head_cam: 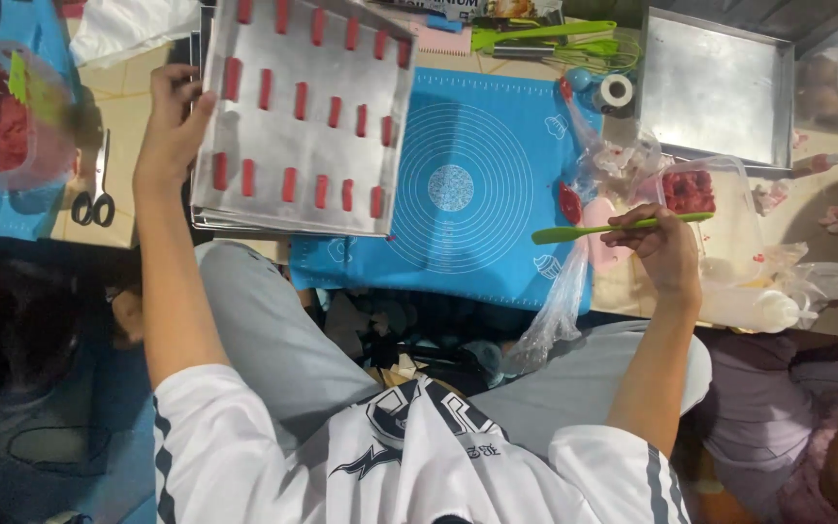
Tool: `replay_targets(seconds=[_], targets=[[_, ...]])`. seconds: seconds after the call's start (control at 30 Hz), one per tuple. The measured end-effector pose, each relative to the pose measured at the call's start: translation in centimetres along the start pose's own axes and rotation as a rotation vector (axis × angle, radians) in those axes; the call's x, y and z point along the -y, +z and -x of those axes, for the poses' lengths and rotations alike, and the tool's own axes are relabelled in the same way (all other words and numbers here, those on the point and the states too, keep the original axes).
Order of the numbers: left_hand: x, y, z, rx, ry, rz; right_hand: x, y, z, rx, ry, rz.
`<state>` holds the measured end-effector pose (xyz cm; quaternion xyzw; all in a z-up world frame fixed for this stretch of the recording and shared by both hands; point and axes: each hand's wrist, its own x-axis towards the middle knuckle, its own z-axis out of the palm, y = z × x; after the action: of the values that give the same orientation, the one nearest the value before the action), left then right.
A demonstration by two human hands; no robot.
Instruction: Filling a plastic piping bag with red paste using a small spatula and squeezing the contents toward the tip.
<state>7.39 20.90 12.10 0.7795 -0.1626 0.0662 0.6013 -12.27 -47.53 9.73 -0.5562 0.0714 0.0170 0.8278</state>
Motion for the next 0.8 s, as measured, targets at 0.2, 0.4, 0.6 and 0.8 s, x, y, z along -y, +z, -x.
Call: replay_targets(seconds=[0.2, 0.4, 0.6, 0.8], targets=[[5.1, -5.4, 1.9, -0.148, -0.118, -0.062, 0.0, 0.8, -0.9, -0.016, 0.001, -0.047], [9.9, -6.4, 2.2, -0.186, -0.177, -0.155, -0.4, 1.1, -1.6, -0.087, 0.058, -0.022], [12.2, -6.4, 2.3, -0.201, -0.203, -0.219, -0.4, 0.3, -1.8, -0.091, 0.065, -0.021], [7.4, -4.9, -4.0, -0.185, 0.215, -0.802, 2.8, -0.9, 0.8, -0.038, -0.206, -0.180]])
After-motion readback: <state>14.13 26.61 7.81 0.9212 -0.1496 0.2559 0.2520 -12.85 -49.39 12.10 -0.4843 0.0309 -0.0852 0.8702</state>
